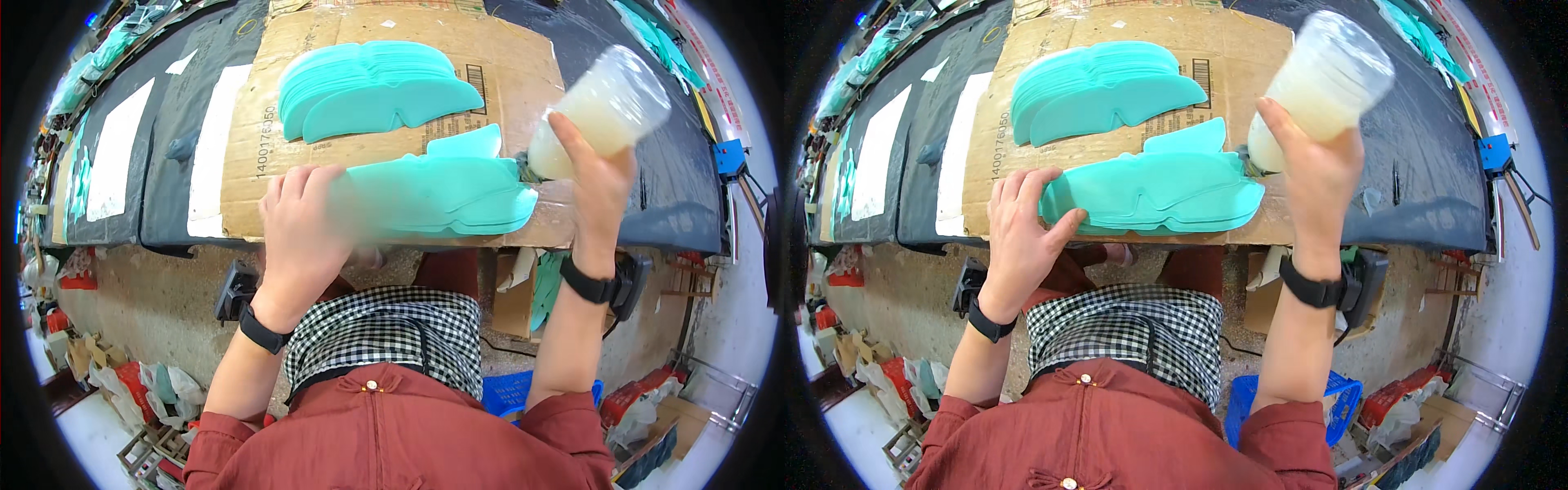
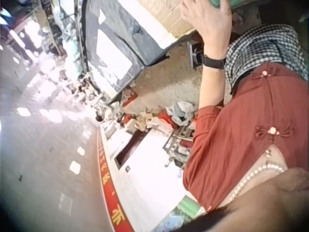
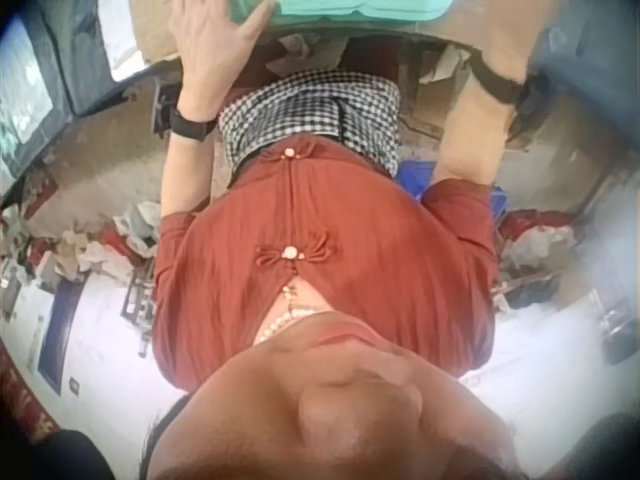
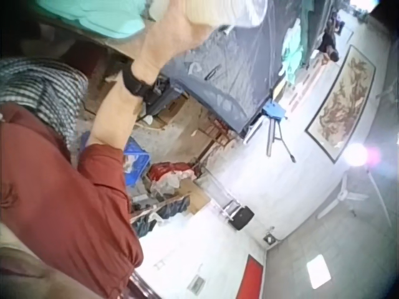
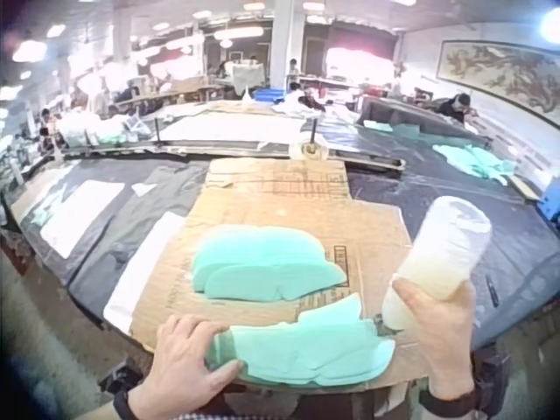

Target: Applying glue to the edges of light green shoe components.

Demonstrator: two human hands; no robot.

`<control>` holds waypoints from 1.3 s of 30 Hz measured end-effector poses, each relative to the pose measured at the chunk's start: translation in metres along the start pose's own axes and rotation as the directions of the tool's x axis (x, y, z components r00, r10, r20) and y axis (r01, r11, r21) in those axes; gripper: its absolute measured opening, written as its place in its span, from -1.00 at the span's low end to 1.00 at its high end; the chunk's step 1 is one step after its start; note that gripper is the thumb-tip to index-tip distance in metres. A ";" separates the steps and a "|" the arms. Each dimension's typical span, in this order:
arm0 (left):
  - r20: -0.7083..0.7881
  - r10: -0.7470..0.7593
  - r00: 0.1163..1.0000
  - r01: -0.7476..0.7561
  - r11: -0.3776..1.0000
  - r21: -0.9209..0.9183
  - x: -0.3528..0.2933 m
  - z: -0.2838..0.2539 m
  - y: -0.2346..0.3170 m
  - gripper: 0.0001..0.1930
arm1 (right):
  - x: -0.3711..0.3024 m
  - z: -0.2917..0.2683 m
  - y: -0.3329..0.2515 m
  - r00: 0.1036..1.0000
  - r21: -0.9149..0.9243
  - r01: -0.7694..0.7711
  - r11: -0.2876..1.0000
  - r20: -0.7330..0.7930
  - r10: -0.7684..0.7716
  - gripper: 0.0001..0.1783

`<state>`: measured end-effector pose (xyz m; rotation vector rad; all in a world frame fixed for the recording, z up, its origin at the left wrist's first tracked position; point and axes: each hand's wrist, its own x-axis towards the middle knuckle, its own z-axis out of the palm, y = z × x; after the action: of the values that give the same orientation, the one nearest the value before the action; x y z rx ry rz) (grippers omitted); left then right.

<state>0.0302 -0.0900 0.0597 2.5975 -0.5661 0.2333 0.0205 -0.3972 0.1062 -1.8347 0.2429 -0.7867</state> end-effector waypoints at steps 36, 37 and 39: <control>0.057 0.379 0.924 -0.370 0.921 -0.122 -0.006 -0.004 -0.010 -0.72 | -0.070 0.065 -0.039 0.985 0.142 0.012 0.990 0.169 -0.036 -0.58; 0.056 0.382 0.923 -0.373 0.920 -0.124 -0.006 -0.003 -0.010 -0.72 | -0.071 0.073 -0.036 0.975 0.146 0.046 0.988 0.210 -0.077 -0.47; 0.075 0.336 0.939 -0.327 0.938 -0.113 -0.008 -0.001 -0.013 -0.72 | -0.064 0.070 -0.038 0.975 0.122 0.002 0.993 0.221 -0.029 -0.48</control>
<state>0.0286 -0.0762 0.0537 2.4142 -1.0253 0.1873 0.0080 -0.2958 0.0997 -1.7935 0.0359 -0.5866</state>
